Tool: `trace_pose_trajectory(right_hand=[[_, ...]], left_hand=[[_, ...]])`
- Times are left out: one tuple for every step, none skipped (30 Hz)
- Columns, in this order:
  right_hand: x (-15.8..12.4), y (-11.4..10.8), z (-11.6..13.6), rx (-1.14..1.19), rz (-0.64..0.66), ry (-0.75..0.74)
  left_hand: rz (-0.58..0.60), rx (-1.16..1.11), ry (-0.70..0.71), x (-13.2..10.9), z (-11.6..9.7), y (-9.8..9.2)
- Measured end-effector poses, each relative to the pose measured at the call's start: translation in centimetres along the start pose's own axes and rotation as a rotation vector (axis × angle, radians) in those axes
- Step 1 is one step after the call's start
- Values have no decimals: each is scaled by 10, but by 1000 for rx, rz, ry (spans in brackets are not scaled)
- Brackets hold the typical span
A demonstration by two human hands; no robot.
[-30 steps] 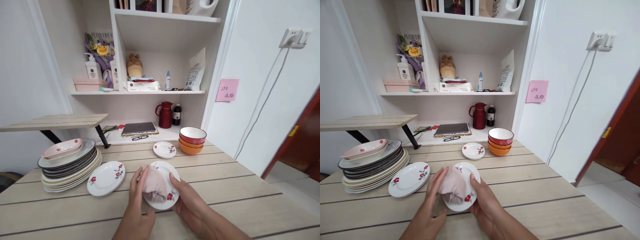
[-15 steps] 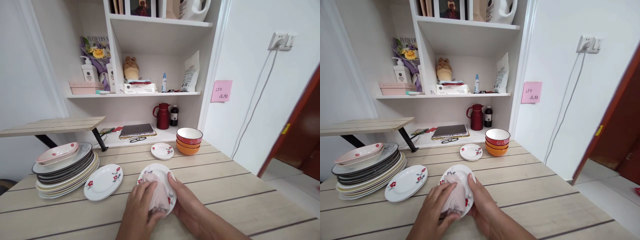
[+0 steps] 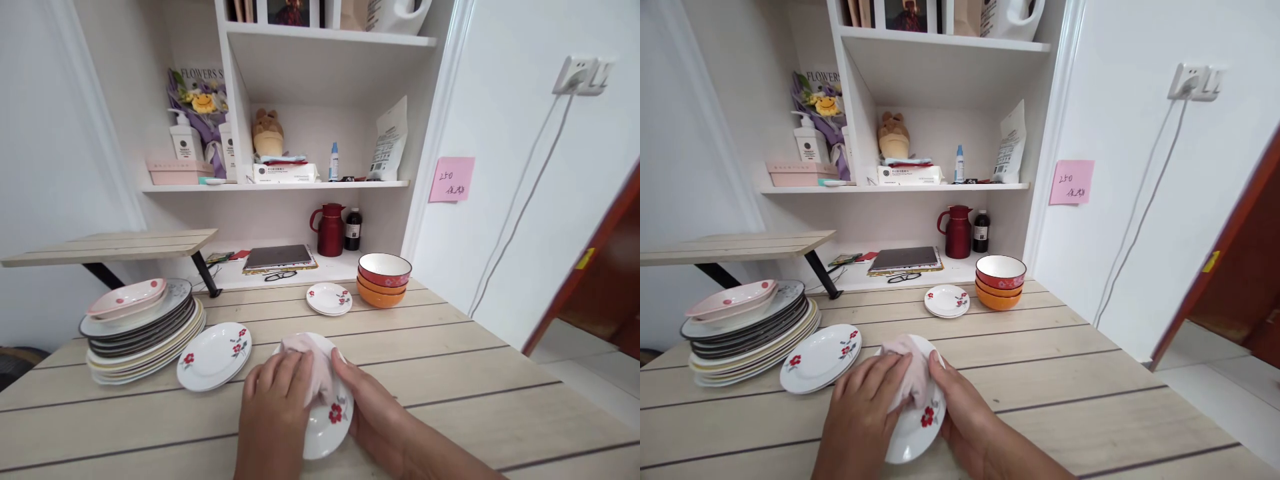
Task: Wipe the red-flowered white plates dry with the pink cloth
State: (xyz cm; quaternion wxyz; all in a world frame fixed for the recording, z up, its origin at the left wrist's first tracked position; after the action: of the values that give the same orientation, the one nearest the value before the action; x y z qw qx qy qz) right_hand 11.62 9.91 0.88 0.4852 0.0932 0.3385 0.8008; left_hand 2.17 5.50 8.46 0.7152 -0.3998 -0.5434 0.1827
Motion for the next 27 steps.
trace_pose_trajectory(right_hand=[[0, -2, 0, 19, -18, 2], [1, -4, -1, 41, -32, 3], [1, -5, -1, 61, -44, 2], [2, -7, 0, 81, -55, 2], [2, -9, 1, 101, -62, -2], [3, -9, 1, 119, -63, -4], [3, -9, 2, 132, -53, -5], [4, -8, 2, 139, -35, -3], [4, -7, 2, 138, -17, 0], [4, -5, 2, 129, 1, 2], [3, -3, 1, 111, 16, 3], [3, -2, 1, 87, 23, -1], [2, -1, 1, 63, 28, -8], [2, 0, 2, 42, 32, -16], [2, 2, 2, 26, 39, -25], [2, 3, 2, 18, 45, -33], [2, 4, 3, 16, 41, -38], [2, 3, 3, 21, 26, -40], [3, 2, 3, 34, 10, -39], [3, 0, 4, 53, -8, -41], [3, -2, 4, 75, -24, -42], [4, -3, 5, 98, -32, -41], [5, -5, 5, 119, -34, -39], [5, -6, 5, 134, -33, -36], [6, -7, 5, 144, -29, -31], [7, -8, 5, 147, -22, -25], [7, -9, 4, 146, -12, -19]], left_hand=[[-14, 31, -38, -1, 3, 1], [-24, 55, -56, -2, 4, 2], [-35, 71, -52, -3, 4, 3], [-44, 80, -28, -4, 2, 3], [-56, 82, 7, -5, -1, 3], [-68, 79, 47, -6, -5, 3], [-77, 73, 84, -6, -9, 2], [-90, 64, 118, -7, -13, 1], [-99, 53, 143, -7, -16, 1], [-105, 41, 164, -7, -19, 0], [-108, 31, 179, -6, -21, 0], [-106, 25, 189, -6, -23, 0], [-101, 24, 190, -5, -25, 1], [-88, 29, 185, -4, -25, 2], [-69, 40, 167, -4, -24, 4], [-49, 57, 142, -3, -22, 5], [-24, 76, 105, -3, -18, 7], [1, 97, 59, -3, -14, 8], [26, 117, 8, -3, -9, 9], [49, 132, -44, -3, -4, 9], [70, 139, -88, -4, 0, 9], [90, 137, -118, -4, 3, 10], [109, 125, -132, -4, 4, 10], [122, 105, -126, -4, 3, 11], [127, 77, -106, -4, 0, 12], [126, 45, -74, -3, -4, 13], [120, 13, -35, -3, -9, 14]])
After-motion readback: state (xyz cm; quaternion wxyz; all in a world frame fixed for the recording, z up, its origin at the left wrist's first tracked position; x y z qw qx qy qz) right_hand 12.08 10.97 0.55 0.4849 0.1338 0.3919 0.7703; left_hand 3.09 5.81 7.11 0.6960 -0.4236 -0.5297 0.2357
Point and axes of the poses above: each hand's wrist, its own x-axis towards the middle knuckle, its own y-axis out of the palm, z = x × y, the point moved 9 cm from there along x, towards the middle knuckle, and after that the axes turned 9 degrees about z, right-handed, at the moved point
